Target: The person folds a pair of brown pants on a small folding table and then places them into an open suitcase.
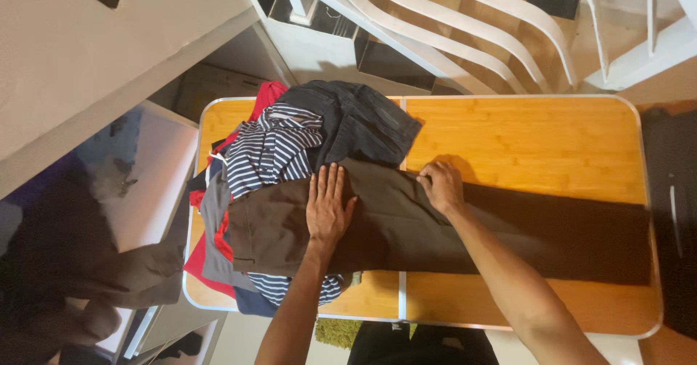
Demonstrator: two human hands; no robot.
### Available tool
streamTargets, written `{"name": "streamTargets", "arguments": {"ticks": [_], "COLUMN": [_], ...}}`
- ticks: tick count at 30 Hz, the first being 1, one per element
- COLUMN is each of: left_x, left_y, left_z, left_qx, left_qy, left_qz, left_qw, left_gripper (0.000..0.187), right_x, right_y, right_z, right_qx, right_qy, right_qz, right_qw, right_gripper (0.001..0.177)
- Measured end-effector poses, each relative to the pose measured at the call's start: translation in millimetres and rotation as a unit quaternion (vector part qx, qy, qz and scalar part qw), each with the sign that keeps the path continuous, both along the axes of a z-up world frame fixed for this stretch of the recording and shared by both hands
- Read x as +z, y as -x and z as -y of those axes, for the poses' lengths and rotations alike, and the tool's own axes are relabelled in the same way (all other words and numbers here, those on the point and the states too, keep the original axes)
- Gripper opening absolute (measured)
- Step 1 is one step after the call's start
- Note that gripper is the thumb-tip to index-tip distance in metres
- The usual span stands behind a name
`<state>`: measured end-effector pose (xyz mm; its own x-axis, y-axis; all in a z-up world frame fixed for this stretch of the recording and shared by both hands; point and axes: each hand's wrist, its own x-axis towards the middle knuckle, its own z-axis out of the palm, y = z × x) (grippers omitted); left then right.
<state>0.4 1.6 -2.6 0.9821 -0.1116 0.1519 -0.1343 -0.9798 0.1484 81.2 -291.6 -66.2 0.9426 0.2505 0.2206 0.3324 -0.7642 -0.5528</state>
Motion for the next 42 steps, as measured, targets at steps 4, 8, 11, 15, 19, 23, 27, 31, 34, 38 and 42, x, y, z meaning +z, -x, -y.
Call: {"name": "streamTargets", "arguments": {"ticks": [4,8,11,15,19,23,27,31,34,38,42], "left_x": [2,15,24,-11,-69,-83,-73,-68,-79,-86,-65], "left_y": [2,-2,-2,-4,4,3,2,1,26,69,93], "left_z": [1,7,23,72,106,106,107,124,150,149,113], "left_qx": [-0.002,-0.003,0.024,0.034,-0.086,-0.088,-0.067,-0.023,-0.058,-0.129,-0.076], "left_qy": [0.016,0.01,-0.011,-0.042,0.013,0.065,0.089,0.002,0.065,0.0,0.05], "left_qz": [-0.001,0.001,-0.036,-0.039,0.012,-0.009,-0.043,-0.075,-0.034,-0.03,-0.092], "left_qw": [1.0,1.0,0.999,0.998,0.996,0.994,0.993,0.997,0.996,0.991,0.992], "left_gripper": [0.08,0.08,0.079,0.069,0.058,0.057,0.065,0.072,0.072,0.064,0.077], "right_x": [-4,-7,-7,-13,-32,-44,-46,-49,-49,-45,-44], "right_y": [4,9,15,43,76,68,68,74,100,140,152], "right_z": [0,-8,-19,-41,-43,18,89,98,62,39,62], "right_qx": [-0.051,-0.079,-0.133,-0.135,-0.002,0.049,-0.023,-0.163,-0.075,0.0,-0.026], "right_qy": [-0.014,0.004,0.068,0.164,-0.031,0.183,0.344,0.202,0.165,0.105,0.172], "right_qz": [0.029,0.021,-0.045,0.072,-0.004,-0.077,-0.1,-0.021,0.001,-0.06,-0.053], "right_qw": [0.998,0.997,0.988,0.975,1.0,0.979,0.933,0.965,0.983,0.993,0.983], "right_gripper": [0.013,0.011,0.007,0.04,0.051,0.071,0.078,0.081,0.075,0.065,0.067]}}
